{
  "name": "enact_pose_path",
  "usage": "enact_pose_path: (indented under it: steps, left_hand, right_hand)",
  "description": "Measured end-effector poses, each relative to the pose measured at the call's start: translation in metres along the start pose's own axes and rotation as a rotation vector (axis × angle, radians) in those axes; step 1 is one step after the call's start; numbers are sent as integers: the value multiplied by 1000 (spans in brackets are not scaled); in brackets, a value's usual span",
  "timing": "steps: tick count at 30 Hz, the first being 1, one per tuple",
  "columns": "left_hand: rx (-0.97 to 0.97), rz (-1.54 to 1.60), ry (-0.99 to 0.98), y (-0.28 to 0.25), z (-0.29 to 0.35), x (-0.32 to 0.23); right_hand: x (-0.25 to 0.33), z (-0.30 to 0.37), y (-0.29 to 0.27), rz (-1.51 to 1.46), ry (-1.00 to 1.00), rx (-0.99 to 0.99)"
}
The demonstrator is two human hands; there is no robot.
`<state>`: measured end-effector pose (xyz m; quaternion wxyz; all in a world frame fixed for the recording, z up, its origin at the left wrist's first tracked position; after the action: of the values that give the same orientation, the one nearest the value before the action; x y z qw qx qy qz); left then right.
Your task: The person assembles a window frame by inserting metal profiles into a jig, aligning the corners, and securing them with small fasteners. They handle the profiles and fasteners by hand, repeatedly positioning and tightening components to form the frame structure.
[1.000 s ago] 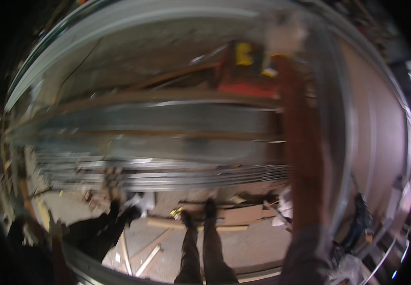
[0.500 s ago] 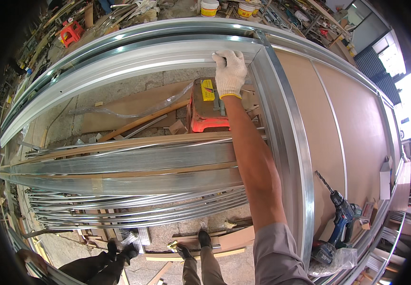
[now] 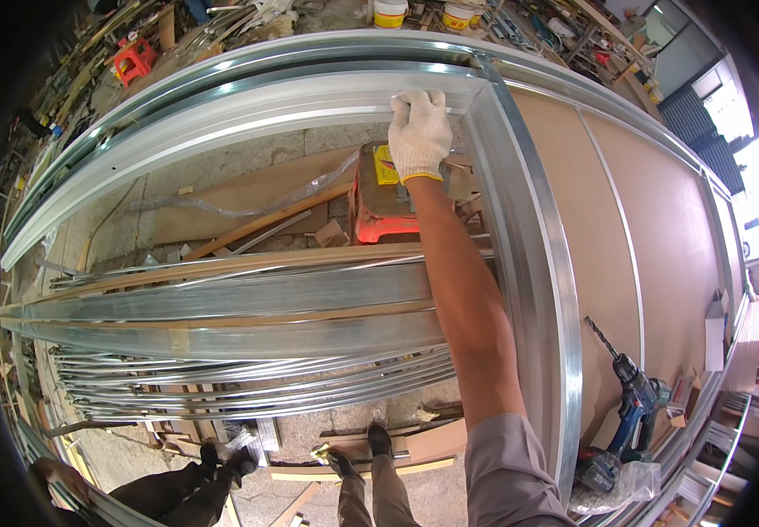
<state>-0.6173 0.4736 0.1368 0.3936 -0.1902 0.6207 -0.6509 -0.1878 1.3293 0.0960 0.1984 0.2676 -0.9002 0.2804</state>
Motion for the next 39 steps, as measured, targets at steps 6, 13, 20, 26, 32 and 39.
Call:
enact_pose_path:
  steps: [6,13,20,26,32,39]
  left_hand:
    - [-103,-300,383,-5,-9,-8]
    - [-165,-169,318,-10,-8,-48]
    - [-192,-175,311,-8,-11,-59]
    - [-239,-349,562,-3,-11,-29]
    - [-120,-79,24,-15,-9,-73]
    - [-142,-126,123,-13,-9,-78]
  right_hand:
    - [1,2,3,-22,126,-5]
    - [5,4,5,-150,219,-37]
    - [-3,3,5,-213,133,-53]
    - [-6,1,8,-217,80,-55]
    - [4,-2,0,-149,202,34]
    - [2,-9,-7,-107,259,98]
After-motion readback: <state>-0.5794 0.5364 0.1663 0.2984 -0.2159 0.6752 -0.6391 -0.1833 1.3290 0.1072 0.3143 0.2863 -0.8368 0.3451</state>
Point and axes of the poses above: each hand's wrist, its own z-axis away from the middle knuckle, its own y-axis out of the palm, x = y × z, the point moved 2 cm from there along -z, towards the middle knuckle
